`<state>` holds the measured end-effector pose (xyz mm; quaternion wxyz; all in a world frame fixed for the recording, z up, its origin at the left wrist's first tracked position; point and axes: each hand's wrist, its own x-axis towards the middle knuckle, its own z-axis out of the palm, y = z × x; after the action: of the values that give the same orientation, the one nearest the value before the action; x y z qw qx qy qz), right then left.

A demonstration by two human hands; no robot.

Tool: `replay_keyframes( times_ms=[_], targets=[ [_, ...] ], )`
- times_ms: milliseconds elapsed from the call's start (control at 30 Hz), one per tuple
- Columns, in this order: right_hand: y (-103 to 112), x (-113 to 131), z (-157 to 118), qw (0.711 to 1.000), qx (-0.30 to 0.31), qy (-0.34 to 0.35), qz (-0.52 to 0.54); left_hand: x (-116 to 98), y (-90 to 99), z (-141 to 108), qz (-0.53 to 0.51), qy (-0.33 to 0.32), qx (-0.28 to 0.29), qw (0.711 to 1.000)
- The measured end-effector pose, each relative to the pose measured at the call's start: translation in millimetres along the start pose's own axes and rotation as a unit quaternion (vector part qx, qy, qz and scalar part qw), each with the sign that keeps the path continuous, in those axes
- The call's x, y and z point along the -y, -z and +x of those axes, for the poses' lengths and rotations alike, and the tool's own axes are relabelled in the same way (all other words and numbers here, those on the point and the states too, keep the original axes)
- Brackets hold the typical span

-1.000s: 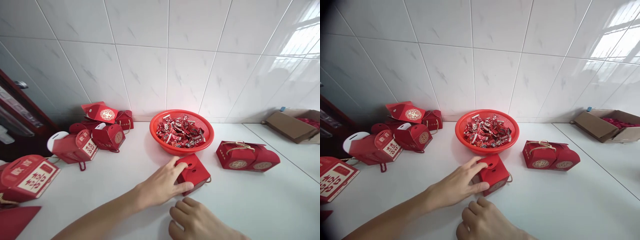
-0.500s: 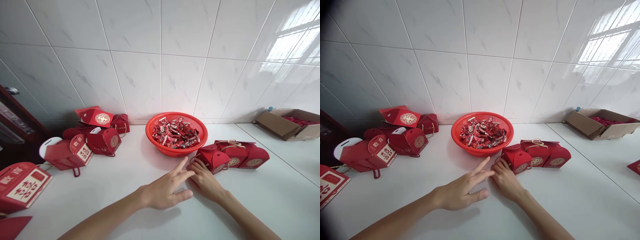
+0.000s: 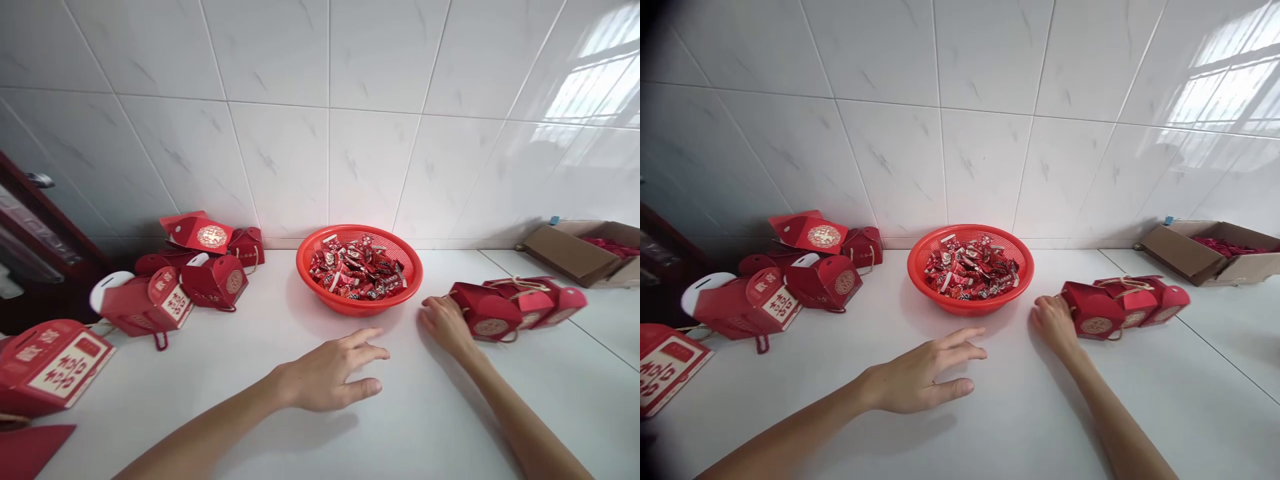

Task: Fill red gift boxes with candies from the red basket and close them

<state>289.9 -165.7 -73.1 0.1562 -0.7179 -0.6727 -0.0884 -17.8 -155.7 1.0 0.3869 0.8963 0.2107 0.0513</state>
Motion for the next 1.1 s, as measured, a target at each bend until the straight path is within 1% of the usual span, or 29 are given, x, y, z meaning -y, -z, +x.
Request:
replay_keyframes(
  times_ms=[67, 167, 233, 267, 300, 367, 433, 500, 567, 600, 633, 667, 700, 733, 767, 800, 867, 967, 1100],
  targets=[
    [6, -22, 3, 1.0, -0.002, -0.014, 0.016, 0, 5.2, -2, 0.013, -0.015, -0.012, 1.0],
    [9, -51, 6, 0.998, 0.006, -0.038, 0.05, 0, 17.6, -5, 0.03, -0.033, -0.05, 0.998],
    [5, -64, 3, 0.991, 0.0, -0.073, 0.113, 1, 30.0, -10, 0.049, -0.027, -0.08, 0.995],
    [3, -68, 1, 0.988, -0.016, -0.085, 0.131, 1, 37.5, -13, 0.065, -0.012, -0.099, 0.993],
    [0, -70, -2, 0.984, -0.045, -0.093, 0.142, 2, 45.9, -16, 0.085, 0.007, -0.123, 0.989],
    [-3, -69, -8, 0.98, -0.084, -0.098, 0.152, 4, 65.3, -27, 0.121, 0.039, -0.176, 0.976],
    [-1, -63, -11, 0.977, -0.101, -0.103, 0.158, 10, 87.3, -41, 0.129, 0.076, -0.262, 0.953],
    [4, -54, -10, 0.974, -0.089, -0.121, 0.169, 20, 110.3, -60, 0.128, 0.126, -0.37, 0.912],
    [12, -41, -9, 0.972, -0.072, -0.132, 0.18, 35, 131.8, -82, 0.137, 0.164, -0.44, 0.872],
    [15, -34, -9, 0.972, -0.075, -0.126, 0.183, 44, 141.2, -94, 0.146, 0.194, -0.473, 0.847],
    [18, -26, -9, 0.973, -0.087, -0.111, 0.183, 53, 149.3, -105, 0.151, 0.237, -0.522, 0.805],
    [20, -18, -10, 0.973, -0.11, -0.097, 0.179, 61, 155.9, -116, 0.153, 0.278, -0.549, 0.773],
    [21, -9, -12, 0.973, -0.125, -0.078, 0.176, 68, 161.0, -126, 0.151, 0.311, -0.565, 0.749],
    [21, 1, -15, 0.972, -0.149, -0.06, 0.173, 75, 164.8, -134, 0.146, 0.339, -0.574, 0.73],
    [21, 10, -19, 0.97, -0.159, -0.039, 0.178, 80, 167.3, -140, 0.144, 0.356, -0.584, 0.715],
    [20, 18, -23, 0.97, -0.157, -0.016, 0.187, 85, 168.9, -144, 0.143, 0.362, -0.598, 0.7],
    [17, 35, -31, 0.967, -0.124, 0.029, 0.223, 92, 171.0, -146, 0.132, 0.363, -0.617, 0.686],
    [12, 54, -40, 0.96, -0.064, 0.081, 0.26, 101, 177.2, -137, 0.115, 0.37, -0.617, 0.685],
    [5, 67, -45, 0.952, -0.007, 0.129, 0.277, 116, 198.7, -123, 0.112, 0.387, -0.611, 0.681]
  ],
)
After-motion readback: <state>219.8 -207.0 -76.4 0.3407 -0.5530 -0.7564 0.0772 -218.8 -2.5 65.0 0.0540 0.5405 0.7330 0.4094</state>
